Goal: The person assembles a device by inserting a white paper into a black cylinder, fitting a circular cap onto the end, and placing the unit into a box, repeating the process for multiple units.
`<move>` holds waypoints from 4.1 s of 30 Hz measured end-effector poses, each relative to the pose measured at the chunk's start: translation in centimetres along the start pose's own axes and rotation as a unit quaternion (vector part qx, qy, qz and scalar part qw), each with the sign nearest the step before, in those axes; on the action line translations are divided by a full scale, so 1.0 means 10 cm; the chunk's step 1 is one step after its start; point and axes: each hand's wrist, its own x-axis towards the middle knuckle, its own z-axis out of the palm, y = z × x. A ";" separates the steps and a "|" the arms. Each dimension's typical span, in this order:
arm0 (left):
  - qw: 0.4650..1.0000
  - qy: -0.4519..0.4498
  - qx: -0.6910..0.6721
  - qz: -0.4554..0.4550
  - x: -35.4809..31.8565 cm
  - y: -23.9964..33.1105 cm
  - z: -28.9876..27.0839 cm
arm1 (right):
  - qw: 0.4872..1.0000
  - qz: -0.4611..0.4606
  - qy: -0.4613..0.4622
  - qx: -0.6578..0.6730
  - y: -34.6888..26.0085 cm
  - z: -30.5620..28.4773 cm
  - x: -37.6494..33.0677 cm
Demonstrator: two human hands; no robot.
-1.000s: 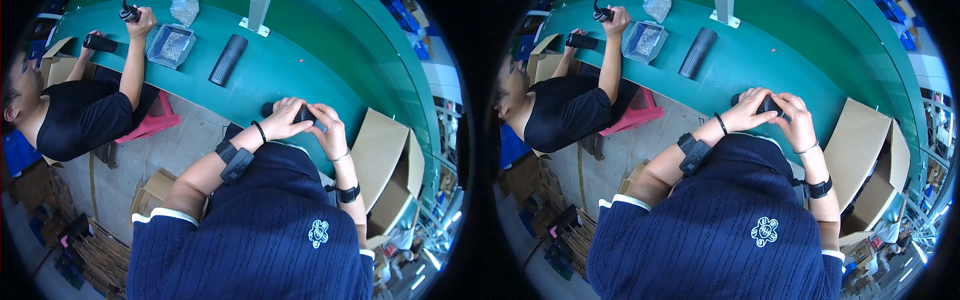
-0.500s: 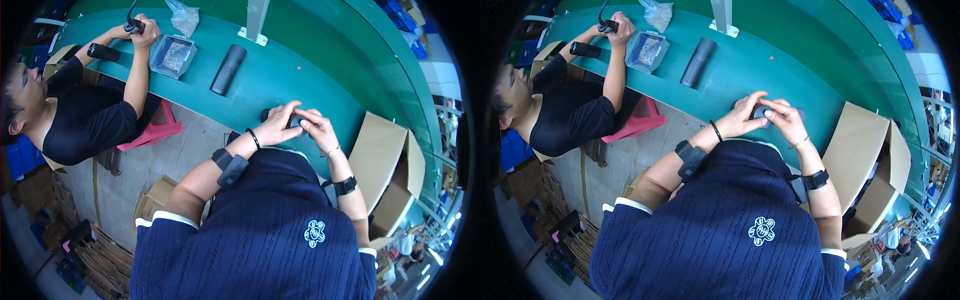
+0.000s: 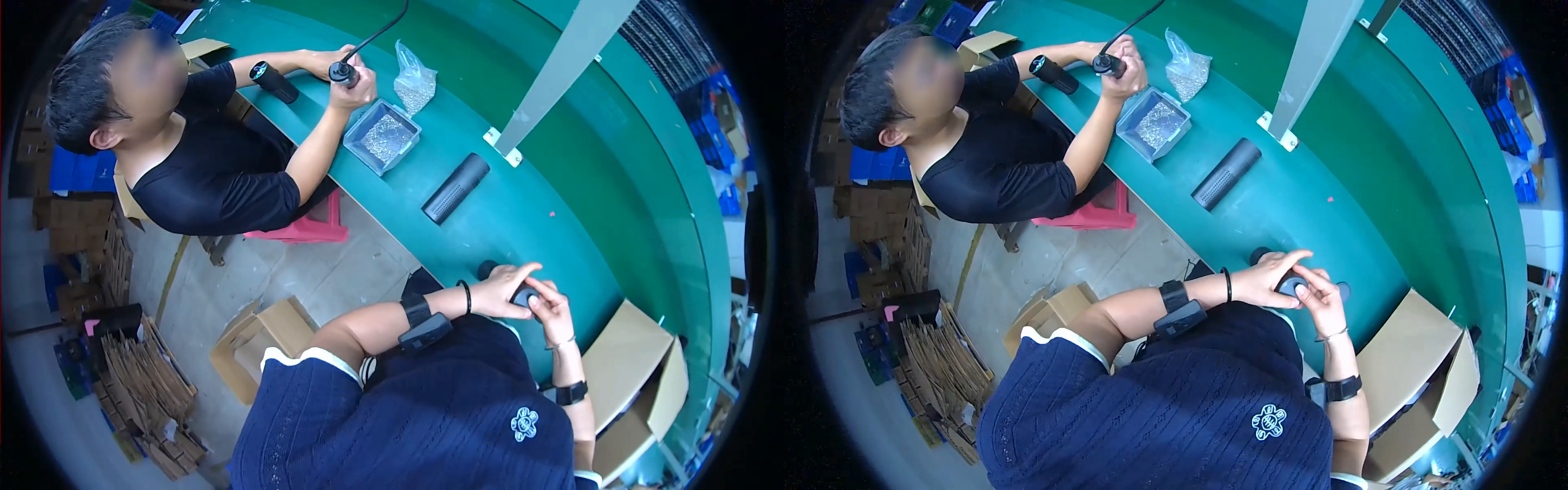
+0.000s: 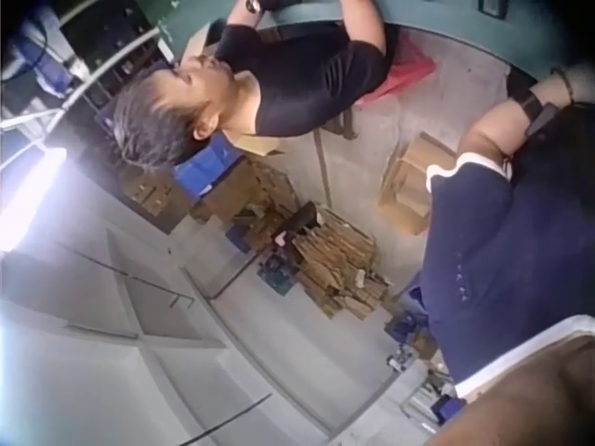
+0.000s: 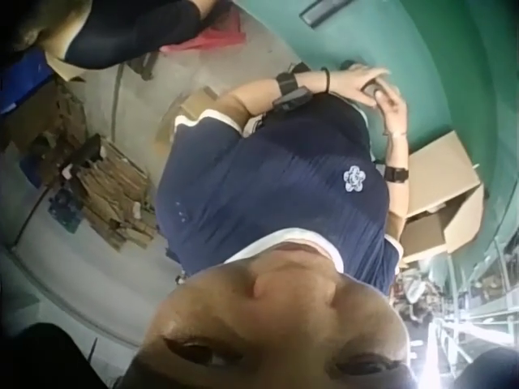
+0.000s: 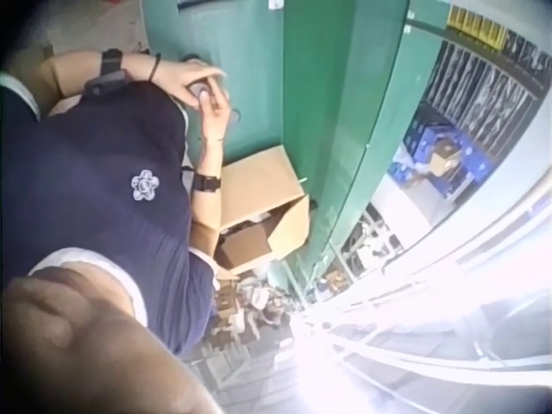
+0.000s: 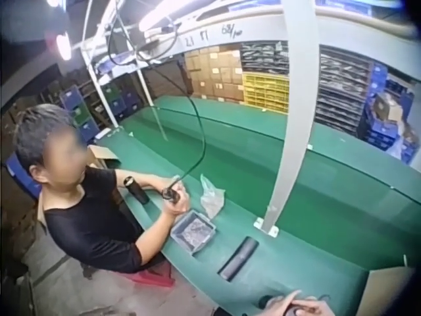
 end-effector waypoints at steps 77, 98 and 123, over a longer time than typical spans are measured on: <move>0.959 0.123 -0.222 0.125 0.13 0.47 -0.11 | 0.975 -0.090 0.191 -0.074 0.08 -0.18 -0.53; 0.994 0.106 -0.001 0.037 0.32 -0.32 -0.20 | 0.600 0.496 0.542 -0.315 1.18 -3.10 -3.81; 0.952 0.242 -0.019 -0.184 -0.65 -0.36 -0.17 | 0.660 0.429 0.522 -0.328 2.63 -3.86 -3.82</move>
